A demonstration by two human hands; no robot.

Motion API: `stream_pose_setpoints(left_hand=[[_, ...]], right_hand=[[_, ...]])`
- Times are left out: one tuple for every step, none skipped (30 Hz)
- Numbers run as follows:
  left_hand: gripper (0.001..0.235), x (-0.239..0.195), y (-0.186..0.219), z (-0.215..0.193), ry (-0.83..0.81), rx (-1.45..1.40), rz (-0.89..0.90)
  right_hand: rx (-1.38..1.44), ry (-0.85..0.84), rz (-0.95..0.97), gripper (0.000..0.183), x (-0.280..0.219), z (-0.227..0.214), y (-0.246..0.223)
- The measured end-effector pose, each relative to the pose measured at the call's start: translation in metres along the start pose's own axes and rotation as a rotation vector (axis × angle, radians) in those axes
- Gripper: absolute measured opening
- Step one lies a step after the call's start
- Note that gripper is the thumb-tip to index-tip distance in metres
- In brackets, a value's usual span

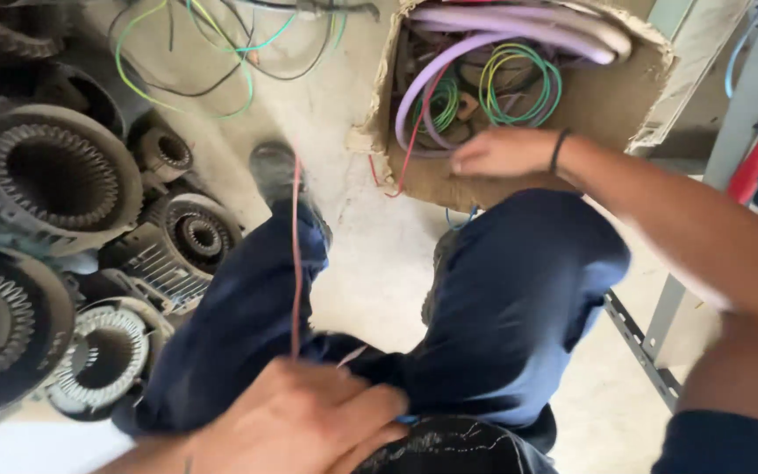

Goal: Sorting through a box of electrical wires and stripping the insulation from the ends using a wire stripper.

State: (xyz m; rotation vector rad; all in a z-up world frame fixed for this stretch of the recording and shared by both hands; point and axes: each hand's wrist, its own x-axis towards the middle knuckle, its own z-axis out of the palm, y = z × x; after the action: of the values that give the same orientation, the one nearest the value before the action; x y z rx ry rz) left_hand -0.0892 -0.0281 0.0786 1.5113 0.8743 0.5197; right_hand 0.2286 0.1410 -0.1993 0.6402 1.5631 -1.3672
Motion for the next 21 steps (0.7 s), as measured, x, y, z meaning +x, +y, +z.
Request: stream_pose_setpoints(left_hand=[[0.01,-0.021,-0.01,0.018,0.016,0.037,-0.091],[0.013,-0.043,-0.02,0.036,0.025,0.068,-0.187],[0.013,-0.054,-0.022,0.046,0.025,0.062,-0.183],[0.01,-0.064,-0.024,0.056,0.112,0.045,-0.195],[0.008,-0.075,-0.026,0.066,0.199,0.027,-0.208],[0.008,-0.103,-0.039,0.089,0.212,0.02,-0.214],[0.013,-0.131,-0.051,0.112,-0.058,0.052,-0.518],[0.023,-0.159,-0.063,0.135,-0.345,0.081,-0.808],[0.023,-0.161,-0.062,0.147,-0.336,0.071,-0.81],[0.022,-0.163,-0.061,0.159,-0.257,0.082,-0.866],[0.021,-0.164,-0.06,0.171,-0.177,0.093,-0.922],[0.021,-0.143,-0.048,0.154,-0.172,0.087,-0.929],[0.016,-0.121,-0.037,0.137,-0.298,0.042,-0.846],[0.021,-0.097,-0.027,0.122,-0.415,-0.004,-0.752],[0.021,-0.106,-0.03,0.126,-0.403,-0.011,-0.752],[0.021,-0.114,-0.032,0.13,-0.161,0.06,-0.65],[0.024,-0.122,-0.033,0.135,0.079,0.13,-0.542],[0.024,-0.108,-0.026,0.122,0.086,0.125,-0.541],[0.019,-0.094,-0.018,0.109,0.312,0.033,-0.453],[0.026,-0.079,-0.012,0.094,0.534,-0.055,-0.354],[0.026,-0.074,-0.018,0.089,0.539,-0.055,-0.348]], right_hand=[[0.2,0.067,0.032,0.047,0.013,-0.005,0.011],[0.407,0.13,0.063,0.035,0.026,-0.006,0.02],[0.407,0.129,0.071,0.035,0.031,-0.007,0.029],[0.041,0.45,-0.014,0.025,0.037,-0.01,0.038],[-0.337,0.755,-0.106,0.017,0.043,-0.012,0.046],[-0.348,0.744,-0.111,0.017,0.038,-0.022,0.03],[-0.412,0.918,-0.265,0.021,0.034,-0.031,0.013],[-0.472,1.09,-0.424,0.031,0.029,-0.04,-0.004],[-0.479,1.08,-0.43,0.031,0.041,-0.043,0.002],[-0.653,1.014,-0.407,0.037,0.055,-0.046,0.008],[-0.826,0.945,-0.383,0.045,0.068,-0.05,0.014],[-0.828,0.939,-0.392,0.045,0.068,-0.048,0.014],[-0.874,0.954,-0.384,0.051,0.067,-0.046,0.014],[-0.93,0.968,-0.374,0.058,0.065,-0.047,0.016],[-0.94,0.961,-0.381,0.058,0.058,-0.045,0.025],[-0.893,0.87,-0.234,0.057,0.051,-0.044,0.034],[-0.844,0.781,-0.088,0.056,0.044,-0.043,0.042],[-0.851,0.776,-0.088,0.056,0.029,-0.041,0.05],[-0.715,0.712,-0.014,0.043,0.013,-0.039,0.058],[-0.579,0.654,0.062,0.031,-0.003,-0.04,0.067],[-0.586,0.657,0.065,0.031,-0.013,-0.036,0.073]])
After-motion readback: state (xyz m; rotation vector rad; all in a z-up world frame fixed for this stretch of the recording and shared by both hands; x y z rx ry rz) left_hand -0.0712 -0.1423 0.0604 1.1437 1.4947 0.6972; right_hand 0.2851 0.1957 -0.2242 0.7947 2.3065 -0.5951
